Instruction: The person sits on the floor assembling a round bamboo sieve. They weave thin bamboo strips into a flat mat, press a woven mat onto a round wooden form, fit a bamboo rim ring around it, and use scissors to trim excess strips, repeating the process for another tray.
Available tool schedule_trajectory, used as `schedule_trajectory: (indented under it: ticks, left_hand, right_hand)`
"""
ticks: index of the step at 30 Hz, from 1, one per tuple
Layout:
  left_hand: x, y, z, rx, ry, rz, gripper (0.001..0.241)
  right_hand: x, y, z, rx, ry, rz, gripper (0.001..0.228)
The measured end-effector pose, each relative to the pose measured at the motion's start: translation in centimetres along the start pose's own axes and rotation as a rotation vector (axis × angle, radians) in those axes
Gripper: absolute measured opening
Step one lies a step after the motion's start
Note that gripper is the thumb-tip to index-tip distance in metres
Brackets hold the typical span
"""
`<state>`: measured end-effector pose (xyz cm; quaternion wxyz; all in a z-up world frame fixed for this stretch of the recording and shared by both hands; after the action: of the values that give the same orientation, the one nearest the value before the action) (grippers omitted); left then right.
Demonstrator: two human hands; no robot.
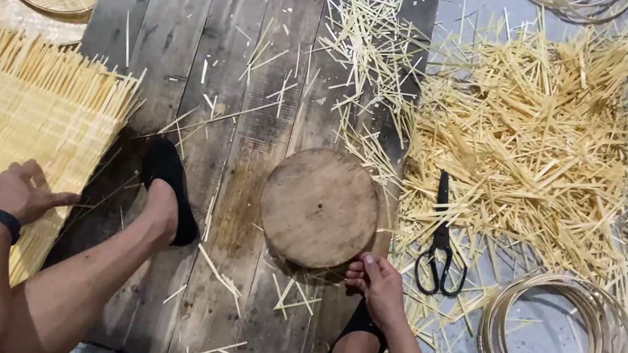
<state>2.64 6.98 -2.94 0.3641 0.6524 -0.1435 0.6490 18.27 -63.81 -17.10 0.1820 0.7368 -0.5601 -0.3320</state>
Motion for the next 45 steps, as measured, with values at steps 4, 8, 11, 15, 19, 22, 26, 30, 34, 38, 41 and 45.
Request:
schedule_trajectory:
  ticks: [4, 8, 11, 15, 19, 22, 26, 30, 34, 38, 41, 45]
  left_hand:
    - [5.1, 0.0, 2.9, -0.193, 0.038, 0.103, 0.066]
    - [11.2, 2.0, 9.2, -0.391, 0.08, 0.2, 0.06]
    - [15.2, 4.6, 15.2, -0.539, 0.109, 0.272, 0.055]
    - [18.9, 9.3, 23.2, -0.729, 0.149, 0.363, 0.049]
    - [16.5, 14.0, 29.6, -0.912, 0.193, 0.441, 0.044]
    - [11.8, 17.6, 32.2, -1.043, 0.231, 0.502, 0.041]
    - [-2.6, 23.2, 36.9, -1.171, 0.163, 0.173, 0.04]
    - [-15.2, 28.5, 36.8, -1.352, 0.23, 0.004, 0.072]
    - [-12.3, 28.5, 38.9, -1.279, 0.252, -0.295, 0.071]
    - [-12.9, 21.3, 38.8, -0.933, 0.337, -0.295, 0.053]
    - [-12.2, 18.2, 37.9, -0.716, 0.337, -0.112, 0.067]
    - [-12.2, 16.7, 37.5, -0.614, 0.367, -0.011, 0.081]
  right_hand:
    - [0.2, -0.2, 0.3, 0.006, 0.022, -0.01, 0.028]
    - [-0.3, 0.4, -0.8, 0.002, 0.022, -0.006, 0.027]
    - [-0.6, 0.6, -1.1, 0.001, 0.03, -0.009, 0.027]
    - [-0.8, 1.0, -1.6, 0.023, 0.02, -0.019, 0.027]
    - [0.7, 1.7, -3.1, 0.089, 0.154, 0.151, 0.035]
    - [-0.6, 3.9, -9.7, 0.285, 0.178, 0.18, 0.048]
    - [-5.2, 6.3, -17.0, 0.108, -0.351, -0.198, 0.077]
    - [5.4, -2.2, -8.7, 0.068, 0.457, 0.091, 0.046]
    - [3.2, -1.4, -10.4, 0.049, 0.463, 0.164, 0.029]
    - [5.1, -3.8, -10.4, 0.143, 0.52, 0.074, 0.03]
    - [3.8, -1.3, -13.3, 0.355, 0.86, 0.291, 0.057]
    - [-4.1, 5.7, -18.2, 0.802, 1.331, 0.64, 0.054]
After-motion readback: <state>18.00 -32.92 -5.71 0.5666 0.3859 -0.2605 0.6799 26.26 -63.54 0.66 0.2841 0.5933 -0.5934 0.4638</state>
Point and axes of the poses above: each hand's wrist, its own y-axis away from the middle knuckle, its own x-axis out of the back of the hand, z = x × y, the point moved 6 cm from there along -y, towards the middle knuckle, and after that the axes turned 7 degrees about y, right-handed, at the moved point
